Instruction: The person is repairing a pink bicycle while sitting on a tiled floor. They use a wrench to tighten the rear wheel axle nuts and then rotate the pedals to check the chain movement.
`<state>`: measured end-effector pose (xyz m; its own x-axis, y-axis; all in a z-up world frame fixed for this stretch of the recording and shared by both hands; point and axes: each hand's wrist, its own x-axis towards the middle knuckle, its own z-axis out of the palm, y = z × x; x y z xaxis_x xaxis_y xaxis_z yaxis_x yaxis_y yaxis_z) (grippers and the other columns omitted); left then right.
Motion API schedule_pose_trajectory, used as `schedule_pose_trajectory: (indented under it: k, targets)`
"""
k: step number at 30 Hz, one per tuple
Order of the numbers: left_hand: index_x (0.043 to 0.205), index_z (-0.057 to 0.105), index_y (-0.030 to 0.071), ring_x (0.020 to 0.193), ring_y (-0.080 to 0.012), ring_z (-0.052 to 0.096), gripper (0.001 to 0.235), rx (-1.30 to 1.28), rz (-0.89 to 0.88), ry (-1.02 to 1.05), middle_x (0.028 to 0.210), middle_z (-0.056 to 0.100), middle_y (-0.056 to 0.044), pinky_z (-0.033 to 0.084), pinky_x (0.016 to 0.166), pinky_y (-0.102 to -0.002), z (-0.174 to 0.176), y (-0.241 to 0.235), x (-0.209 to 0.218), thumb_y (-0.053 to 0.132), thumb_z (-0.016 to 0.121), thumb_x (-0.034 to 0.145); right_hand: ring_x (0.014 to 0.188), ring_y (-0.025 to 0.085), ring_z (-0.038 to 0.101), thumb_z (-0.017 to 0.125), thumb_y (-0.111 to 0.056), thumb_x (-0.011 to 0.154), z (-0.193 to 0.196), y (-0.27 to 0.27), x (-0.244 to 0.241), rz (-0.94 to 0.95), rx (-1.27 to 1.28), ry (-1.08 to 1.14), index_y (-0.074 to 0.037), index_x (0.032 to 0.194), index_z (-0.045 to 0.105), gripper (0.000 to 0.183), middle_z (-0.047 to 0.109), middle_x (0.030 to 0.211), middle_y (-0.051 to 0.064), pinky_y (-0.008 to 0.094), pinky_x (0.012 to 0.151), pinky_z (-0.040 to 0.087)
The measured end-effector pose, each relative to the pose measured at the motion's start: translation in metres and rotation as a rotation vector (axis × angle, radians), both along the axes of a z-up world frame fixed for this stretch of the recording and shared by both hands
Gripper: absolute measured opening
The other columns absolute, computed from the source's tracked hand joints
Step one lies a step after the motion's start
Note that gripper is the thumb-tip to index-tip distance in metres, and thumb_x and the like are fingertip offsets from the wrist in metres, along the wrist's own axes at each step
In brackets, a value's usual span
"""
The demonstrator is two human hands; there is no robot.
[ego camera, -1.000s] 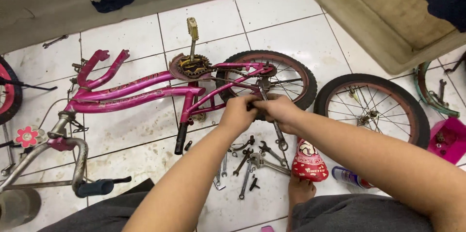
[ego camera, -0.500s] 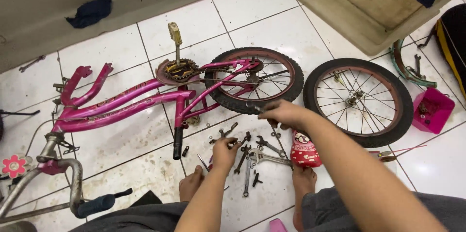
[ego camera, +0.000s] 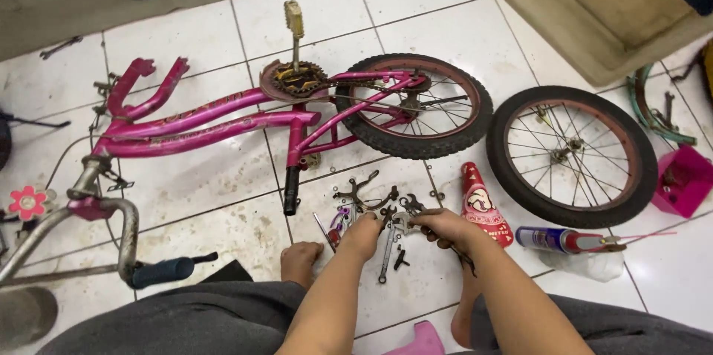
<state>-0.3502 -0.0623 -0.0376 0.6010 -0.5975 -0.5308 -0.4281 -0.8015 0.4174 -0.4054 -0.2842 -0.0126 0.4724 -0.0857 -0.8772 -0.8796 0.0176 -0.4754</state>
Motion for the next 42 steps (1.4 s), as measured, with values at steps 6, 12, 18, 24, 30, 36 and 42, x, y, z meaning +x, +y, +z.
schedule_pose_trajectory:
  k: [6,12,18,24,30,36,42]
  targets:
    - [0.122,0.071,0.01,0.119,-0.0315,0.066,0.028,-0.162,0.342,0.06,0.125,0.063,-0.013,0.057,0.101,-0.042,0.02,0.016,0.009,0.015,0.063,0.096,0.056,0.017,0.056,0.084,-0.032,0.085,-0.034,-0.006,0.015,-0.024,-0.076,-0.068,-0.002,0.116,0.074,0.044,0.055,0.069,0.008,0.023,0.038,0.035]
    - [0.13,0.063,0.01,0.096,-0.026,0.067,0.042,-0.849,1.607,0.634,0.114,0.061,-0.011,0.056,0.082,-0.036,-0.001,0.076,0.044,0.037,0.058,0.098,0.058,0.016,0.054,0.072,-0.024,0.093,-0.03,0.001,0.034,-0.147,-0.127,-0.17,0.01,0.133,0.059,0.054,0.055,0.07,0.01,0.024,0.044,0.039]
    - [0.131,0.061,0.013,0.099,-0.0295,0.067,0.076,-1.34,1.719,1.015,0.108,0.064,-0.014,0.058,0.078,-0.037,0.077,0.127,0.085,0.078,0.047,0.093,0.058,0.014,0.053,0.066,-0.027,0.097,-0.011,0.012,0.051,-0.344,-0.07,-0.225,0.012,0.142,0.047,0.062,0.052,0.073,0.007,0.023,0.044,0.039]
    - [0.124,0.055,0.012,0.067,-0.0157,0.058,0.049,-0.622,1.255,0.839,0.1,0.056,-0.009,0.049,0.048,-0.018,0.117,0.108,0.122,0.047,0.072,0.093,0.059,0.012,0.049,0.06,-0.026,0.099,0.01,0.012,0.056,-0.419,-0.065,-0.219,0.014,0.14,0.046,0.059,0.043,0.075,0.003,0.021,0.047,0.04]
    - [0.103,0.06,-0.003,0.072,-0.0307,0.072,0.041,0.039,0.834,0.339,0.078,0.066,-0.016,0.064,0.061,-0.045,0.068,0.103,0.143,0.034,0.072,0.091,0.062,0.012,0.05,0.062,-0.028,0.098,0.016,0.024,0.071,-0.368,-0.067,-0.228,0.015,0.139,0.048,0.06,0.045,0.077,0.002,0.021,0.049,0.042]
    - [0.121,0.058,-0.012,0.071,-0.0379,0.075,0.056,0.114,0.839,0.256,0.087,0.069,-0.026,0.064,0.054,-0.051,0.051,0.102,0.149,0.03,0.077,0.089,0.052,0.008,0.046,0.063,-0.025,0.096,0.011,0.025,0.073,-0.407,-0.043,-0.246,0.011,0.124,0.057,0.046,0.04,0.069,-0.003,0.018,0.041,0.039]
    - [0.114,0.064,-0.011,0.06,-0.0328,0.074,0.047,-0.032,0.959,0.246,0.078,0.068,-0.022,0.064,0.05,-0.046,0.086,0.098,0.136,0.029,0.073,0.09,0.06,0.012,0.045,0.052,-0.025,0.095,0.019,0.009,0.072,-0.616,-0.012,-0.226,0.004,0.111,0.055,0.034,0.036,0.075,-0.001,0.021,0.047,0.039]
